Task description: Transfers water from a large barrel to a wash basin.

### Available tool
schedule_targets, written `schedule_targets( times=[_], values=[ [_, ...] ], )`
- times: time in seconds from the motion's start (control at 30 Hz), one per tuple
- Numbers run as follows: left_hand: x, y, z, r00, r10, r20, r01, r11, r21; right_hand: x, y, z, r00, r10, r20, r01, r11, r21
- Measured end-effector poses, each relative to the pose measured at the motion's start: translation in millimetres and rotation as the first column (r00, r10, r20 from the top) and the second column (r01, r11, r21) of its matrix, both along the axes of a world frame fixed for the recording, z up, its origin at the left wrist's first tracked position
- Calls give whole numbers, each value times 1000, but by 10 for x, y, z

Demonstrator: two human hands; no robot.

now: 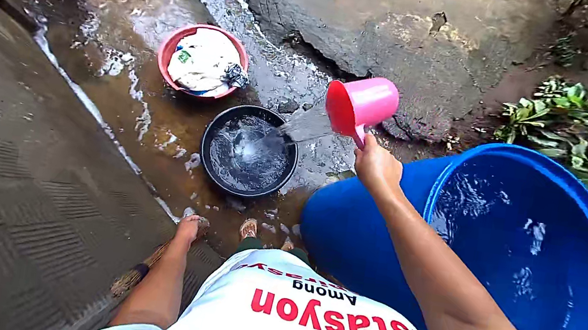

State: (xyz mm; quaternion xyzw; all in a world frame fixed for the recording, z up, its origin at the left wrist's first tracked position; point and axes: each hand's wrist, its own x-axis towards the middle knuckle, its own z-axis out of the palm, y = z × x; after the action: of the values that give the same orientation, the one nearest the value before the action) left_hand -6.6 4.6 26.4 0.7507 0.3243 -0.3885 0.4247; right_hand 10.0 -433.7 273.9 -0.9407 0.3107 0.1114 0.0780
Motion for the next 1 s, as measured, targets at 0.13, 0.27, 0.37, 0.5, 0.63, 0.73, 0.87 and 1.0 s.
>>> schedule_targets(
  times=[0.13,0.27,0.37,0.5,0.63,0.73,0.87,1.0],
  values=[
    [14,-14,-7,1000,-9,-14,9,1000,5,26,96,-170,986,162,26,-157,977,-145],
    [61,-62,9,999,-44,-24,45,999,25,-84,53,9,981,172,85,-153,970,-188],
    [131,-127,2,996,-81,-25,82,996,42,-440,-143,357,981,43,187,-10,985,-172],
    [235,-220,-4,991,-133,-10,133,990,43,-1337,-773,656,918,-316,238,356,923,-146],
    [321,-300,-11,990,-143,7,142,989,37,-2350,-1384,539,729,-661,180,685,704,-187],
    [359,-333,-13,986,-166,20,165,986,25,-2910,-1562,258,622,-783,4,762,604,-233],
    [381,-405,27,977,-210,33,208,977,45,-3180,-1621,-286,584,-774,-245,776,621,-114],
    [362,-480,99,967,-254,33,251,966,67,-3027,-1695,-743,536,-836,-116,808,468,356]
  ],
)
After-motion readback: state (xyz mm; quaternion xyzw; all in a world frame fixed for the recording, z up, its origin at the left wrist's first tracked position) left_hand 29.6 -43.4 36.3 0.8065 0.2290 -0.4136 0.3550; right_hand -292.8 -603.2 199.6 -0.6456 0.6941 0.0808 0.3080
